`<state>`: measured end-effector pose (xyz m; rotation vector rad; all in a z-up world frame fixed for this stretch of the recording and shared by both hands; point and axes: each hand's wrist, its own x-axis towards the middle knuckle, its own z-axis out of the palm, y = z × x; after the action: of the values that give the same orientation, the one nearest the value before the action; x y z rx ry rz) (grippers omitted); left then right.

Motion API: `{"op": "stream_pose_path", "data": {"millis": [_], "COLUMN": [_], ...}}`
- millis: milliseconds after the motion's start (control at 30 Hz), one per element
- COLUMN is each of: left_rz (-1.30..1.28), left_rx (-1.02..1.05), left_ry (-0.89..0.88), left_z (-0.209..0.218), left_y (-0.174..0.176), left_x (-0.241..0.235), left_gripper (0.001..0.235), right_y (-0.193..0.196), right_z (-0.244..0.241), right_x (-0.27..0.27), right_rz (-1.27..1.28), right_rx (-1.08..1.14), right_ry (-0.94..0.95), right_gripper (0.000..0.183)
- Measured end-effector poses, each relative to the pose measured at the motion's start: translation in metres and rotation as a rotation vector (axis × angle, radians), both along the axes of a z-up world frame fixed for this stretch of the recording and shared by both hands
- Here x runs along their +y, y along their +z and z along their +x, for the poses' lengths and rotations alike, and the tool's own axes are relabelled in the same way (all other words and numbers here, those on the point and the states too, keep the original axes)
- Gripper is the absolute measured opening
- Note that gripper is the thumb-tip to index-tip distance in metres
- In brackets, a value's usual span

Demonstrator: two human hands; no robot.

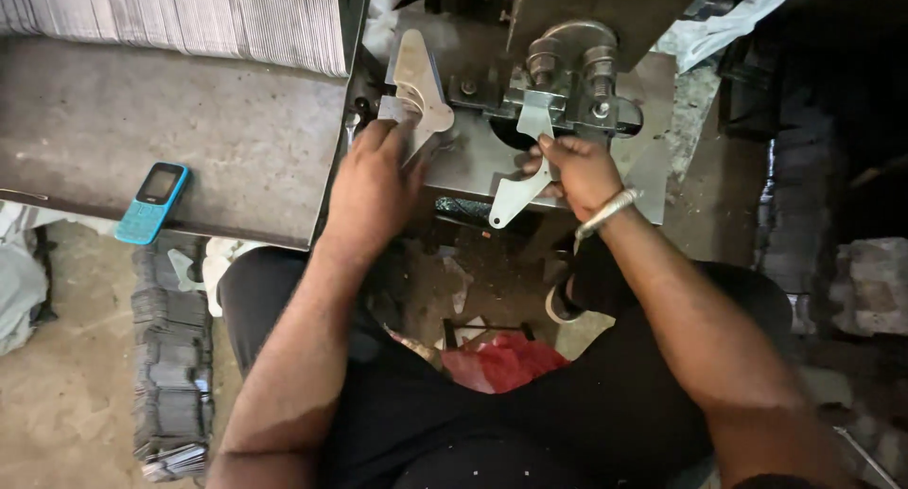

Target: Manually feed and operate a stamping machine to process small metal plates.

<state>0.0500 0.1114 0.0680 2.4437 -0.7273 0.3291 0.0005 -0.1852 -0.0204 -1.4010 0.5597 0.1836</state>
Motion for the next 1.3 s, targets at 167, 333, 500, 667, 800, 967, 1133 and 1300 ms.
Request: {"op": "stream_pose_path", "data": {"millis": [167, 333, 500, 667, 800, 967, 1133, 1300], "left_rz": [-0.05, -0.016, -0.113, -0.242, -0.205, -0.343, -0.129, -0.13], "left_rx": [0.044, 0.006, 0.099, -0.024, 0.236, 0.065, -0.182, -0.051], "left_ry": [-0.082, -0.088, -0.042, -0.311, -0.509, -0.462, -0.37, -0.339], "left_z": [0.003, 0.002, -0.012, -0.037, -0.042, -0.035, -0.045, -0.046], "left_y": [-0.017, -0.011, 0.021, 0.046, 0.018, -0.051, -0.077, -0.074], "left_x": [0.005, 0.005, -0.004, -0.016, -0.04, -0.083, -0.115, -0.114], "left_gripper": [0.043, 0.039, 0.034, 0.039, 0.036, 0.034, 0.032, 0.039], "right_y": [-0.008, 0.001, 0.009, -0.005, -0.008, 0.052, 0.04, 0.026], "right_z": [0.007, 0.004, 0.0, -0.007, -0.023, -0.054, -0.062, -0.022], "right_x": [-0.001, 0.003, 0.001, 0.0, -0.013, -0.039, -0.11, -0.134], "right_rz": [-0.032, -0.031, 0.036, 0.099, 0.221, -0.263, -0.446, -0.592], "right_rx": [-0.013, 0.001, 0.005, -0.024, -0.084, 0.029, -0.073, -0.038], "right_ry": [-0.017, -0.014, 0.017, -0.068, -0.098, -0.005, -0.31, -0.278], "right_gripper": [0.025, 0.027, 0.025, 0.017, 0.011, 0.012, 0.014, 0.019]}}
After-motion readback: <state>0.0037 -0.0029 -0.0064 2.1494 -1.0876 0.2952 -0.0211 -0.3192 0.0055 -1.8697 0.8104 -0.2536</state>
